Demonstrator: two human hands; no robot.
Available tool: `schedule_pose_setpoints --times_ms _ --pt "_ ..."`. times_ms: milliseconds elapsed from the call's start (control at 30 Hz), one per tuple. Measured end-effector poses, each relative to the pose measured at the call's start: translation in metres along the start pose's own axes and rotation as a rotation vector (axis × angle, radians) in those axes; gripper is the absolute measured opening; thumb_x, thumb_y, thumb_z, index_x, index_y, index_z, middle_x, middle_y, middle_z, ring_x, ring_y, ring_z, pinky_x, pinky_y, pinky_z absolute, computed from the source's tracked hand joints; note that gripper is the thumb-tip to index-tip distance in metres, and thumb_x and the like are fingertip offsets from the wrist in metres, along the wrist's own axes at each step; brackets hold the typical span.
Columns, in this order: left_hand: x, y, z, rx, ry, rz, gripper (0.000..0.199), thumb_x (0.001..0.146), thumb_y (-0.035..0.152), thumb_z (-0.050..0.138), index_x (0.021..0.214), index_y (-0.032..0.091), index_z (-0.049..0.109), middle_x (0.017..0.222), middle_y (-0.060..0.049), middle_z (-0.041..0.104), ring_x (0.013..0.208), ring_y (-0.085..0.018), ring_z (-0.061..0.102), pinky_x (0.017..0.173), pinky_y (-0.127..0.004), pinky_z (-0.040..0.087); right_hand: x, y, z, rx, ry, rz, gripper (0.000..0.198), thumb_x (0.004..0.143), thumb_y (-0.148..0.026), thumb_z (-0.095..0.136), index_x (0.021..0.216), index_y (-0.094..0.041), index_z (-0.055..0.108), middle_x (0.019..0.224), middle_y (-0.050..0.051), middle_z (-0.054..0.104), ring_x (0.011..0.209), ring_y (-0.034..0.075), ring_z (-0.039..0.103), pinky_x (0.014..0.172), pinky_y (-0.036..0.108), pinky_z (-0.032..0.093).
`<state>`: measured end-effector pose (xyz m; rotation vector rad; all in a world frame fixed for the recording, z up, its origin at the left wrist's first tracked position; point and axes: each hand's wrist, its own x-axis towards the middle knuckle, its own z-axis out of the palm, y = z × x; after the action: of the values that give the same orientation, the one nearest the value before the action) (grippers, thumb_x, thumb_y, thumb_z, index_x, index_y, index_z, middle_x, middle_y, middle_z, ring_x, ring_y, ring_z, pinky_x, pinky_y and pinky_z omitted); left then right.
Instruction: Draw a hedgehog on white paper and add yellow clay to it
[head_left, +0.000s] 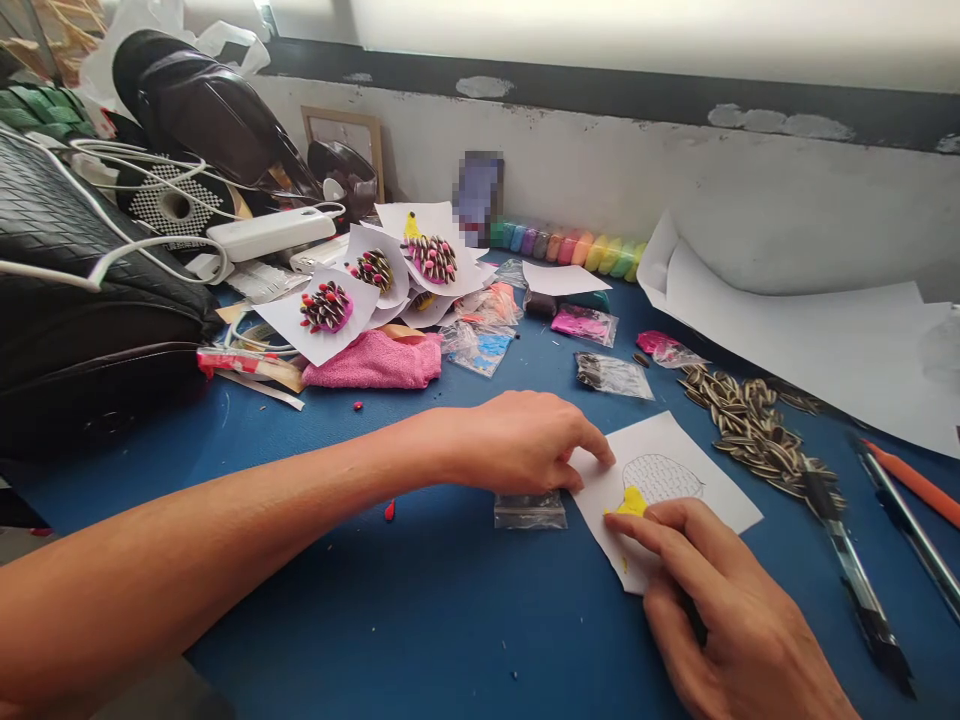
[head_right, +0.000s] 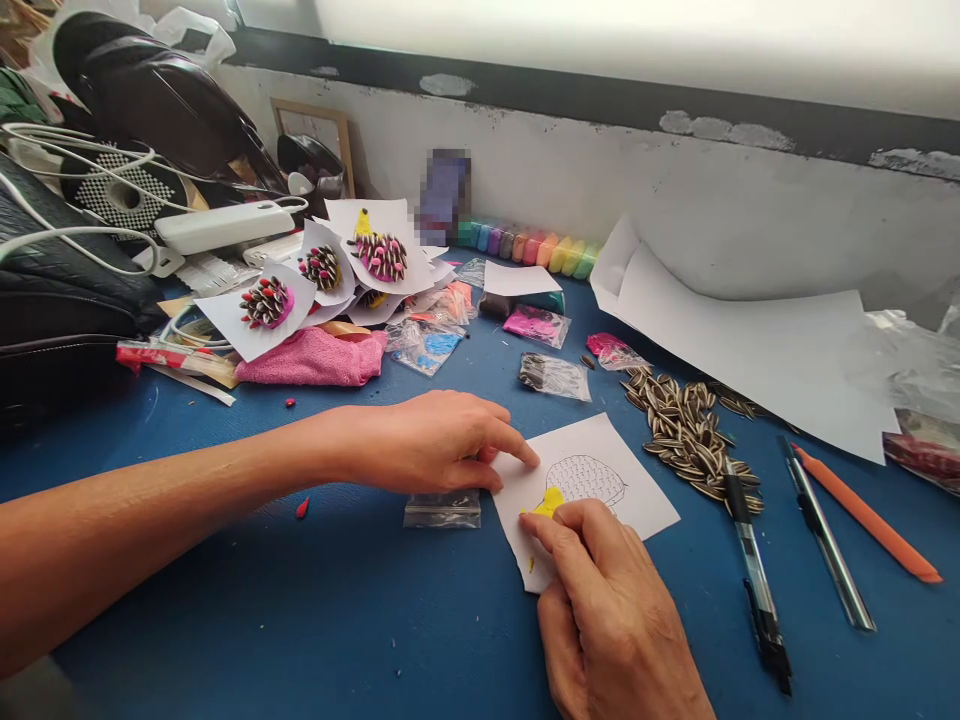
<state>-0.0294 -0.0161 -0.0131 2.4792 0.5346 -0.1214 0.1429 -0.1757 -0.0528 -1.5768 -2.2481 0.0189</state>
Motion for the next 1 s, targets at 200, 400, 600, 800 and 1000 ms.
schedule_pose_setpoints --times_ms 200,400,600,800,1000 --pt "-0.001 0.0 -0.001 0.003 -0.002 -0.004 0.038 0.091 0.022 0.061 0.128 0.03 0.065 0.102 0.0 0.069 0.09 -0.016 0.061 0.073 -0.023 0.039 -0.004 0.001 0.001 0.022 -0.03 0.023 0.03 0.092 -0.011 0.048 0.121 -0.02 0.053 0.101 0.007 0.055 0.084 0.015 0.061 0.071 0.026 0.053" --pt "-0.001 0.0 -0.001 0.009 -0.002 -0.006 0.037 0.091 0.022 0.061 0.127 0.029 0.065 0.099 0.0 0.068 0.087 -0.016 0.061 0.072 -0.023 0.039 -0.001 -0.003 -0.001 0.165 0.125 0.07 0.028 0.092 -0.006 0.045 0.112 -0.024 0.054 0.102 0.005 0.054 0.092 0.013 0.061 0.077 0.022 0.051" --pt "-0.001 -0.002 0.001 0.009 0.006 0.006 0.038 0.091 0.023 0.061 0.127 0.03 0.065 0.099 0.0 0.068 0.086 -0.015 0.061 0.07 -0.024 0.038 -0.003 0.0 -0.009 0.151 0.195 0.225 0.024 0.093 -0.012 0.046 0.106 -0.028 0.056 0.103 0.002 0.057 0.088 0.012 0.064 0.072 0.022 0.051" --pt "0.001 -0.004 0.002 0.015 0.022 0.02 0.037 0.09 0.022 0.062 0.126 0.031 0.065 0.098 0.0 0.069 0.085 -0.015 0.061 0.07 -0.023 0.038 -0.005 0.012 -0.014 0.016 0.119 0.272 0.022 0.093 -0.015 0.044 0.104 -0.029 0.057 0.101 0.0 0.063 0.087 0.011 0.068 0.065 0.019 0.052" --pt "0.0 -0.005 0.004 0.023 0.038 0.039 0.036 0.09 0.023 0.062 0.125 0.031 0.066 0.095 0.0 0.068 0.082 -0.015 0.061 0.069 -0.023 0.038 -0.007 0.009 -0.015 0.046 0.094 0.271 0.024 0.095 -0.014 0.044 0.108 -0.03 0.056 0.101 -0.002 0.064 0.089 0.01 0.068 0.07 0.017 0.053"
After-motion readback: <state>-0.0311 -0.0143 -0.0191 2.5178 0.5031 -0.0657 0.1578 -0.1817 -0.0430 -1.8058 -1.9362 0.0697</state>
